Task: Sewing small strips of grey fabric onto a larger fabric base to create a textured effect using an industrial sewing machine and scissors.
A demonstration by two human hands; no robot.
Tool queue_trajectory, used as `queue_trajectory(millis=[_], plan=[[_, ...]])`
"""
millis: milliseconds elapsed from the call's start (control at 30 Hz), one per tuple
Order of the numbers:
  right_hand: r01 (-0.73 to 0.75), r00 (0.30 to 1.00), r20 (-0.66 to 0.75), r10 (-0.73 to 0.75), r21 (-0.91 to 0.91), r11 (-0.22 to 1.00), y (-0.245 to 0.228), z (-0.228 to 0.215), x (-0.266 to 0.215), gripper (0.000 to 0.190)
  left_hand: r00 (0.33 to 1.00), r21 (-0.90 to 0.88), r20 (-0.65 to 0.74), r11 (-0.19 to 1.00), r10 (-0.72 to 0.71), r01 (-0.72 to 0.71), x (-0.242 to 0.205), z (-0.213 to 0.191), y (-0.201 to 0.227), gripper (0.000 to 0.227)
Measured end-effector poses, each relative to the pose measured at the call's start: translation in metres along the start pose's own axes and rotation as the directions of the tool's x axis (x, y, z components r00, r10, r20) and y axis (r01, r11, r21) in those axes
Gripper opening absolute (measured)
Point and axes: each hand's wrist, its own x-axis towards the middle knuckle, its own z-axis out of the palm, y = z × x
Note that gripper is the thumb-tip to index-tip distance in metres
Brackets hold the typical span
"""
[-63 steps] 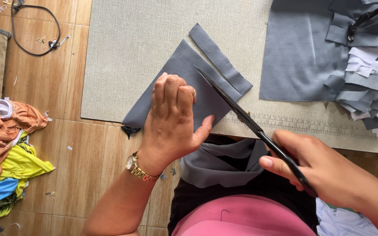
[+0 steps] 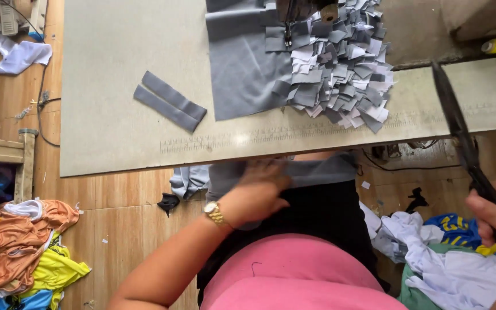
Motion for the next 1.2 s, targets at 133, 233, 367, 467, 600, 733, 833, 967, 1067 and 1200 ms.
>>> queue_trajectory(millis=[133,233,367,467,600,733,833,967,1067,1200], plan=[[-0.027,0.991,-0.135,0.026,-0.01,1.0,-0.05,0.034,0.021,0.024,0.842,0.032,0.018,0.842,-0.539,0.538,-0.061,0.027,-0.068,0.064],[-0.072,0.981,-0.18,0.067,-0.023,0.997,-0.072,0.047,0.052,0.027,0.742,-0.074,-0.097,0.748,-0.663,0.659,-0.091,0.023,-0.063,0.059],[-0.027,0.972,-0.232,-0.021,-0.198,0.98,-0.098,0.059,0.08,0.041,0.602,0.06,-0.209,0.604,-0.771,0.795,-0.111,0.045,-0.041,0.032],[0.001,0.98,-0.195,-0.051,-0.252,0.968,-0.122,0.063,0.092,0.041,0.615,-0.005,0.029,0.615,-0.788,0.788,-0.105,0.014,0.019,0.032],[0.07,0.938,-0.261,-0.226,-0.497,0.865,-0.125,0.073,0.097,0.046,0.845,-0.22,0.207,0.818,-0.494,0.532,-0.08,-0.012,0.042,0.038],[0.029,0.925,-0.306,-0.224,-0.531,0.847,-0.134,0.075,0.099,0.054,0.948,-0.2,0.08,0.926,-0.309,0.319,-0.025,0.002,-0.003,0.051],[0.0,0.929,-0.287,-0.232,-0.63,0.777,-0.134,0.075,0.101,0.051,0.997,-0.223,0.049,0.973,-0.056,0.066,0.01,0.079,-0.064,0.047],[0.003,0.959,-0.194,-0.208,-0.725,0.689,-0.131,0.066,0.102,0.032,0.993,-0.39,-0.114,0.921,-0.038,-0.01,0.034,0.134,-0.095,0.055],[0.082,0.917,-0.225,-0.33,-0.703,0.707,-0.117,0.067,0.104,0.044,0.903,-0.118,-0.219,0.928,-0.37,0.352,0.026,0.168,-0.099,0.042],[0.144,0.886,-0.286,-0.365,-0.578,0.803,-0.135,0.085,0.093,0.052,0.821,0.213,-0.425,0.84,-0.381,0.499,0.03,0.174,-0.08,0.024]])
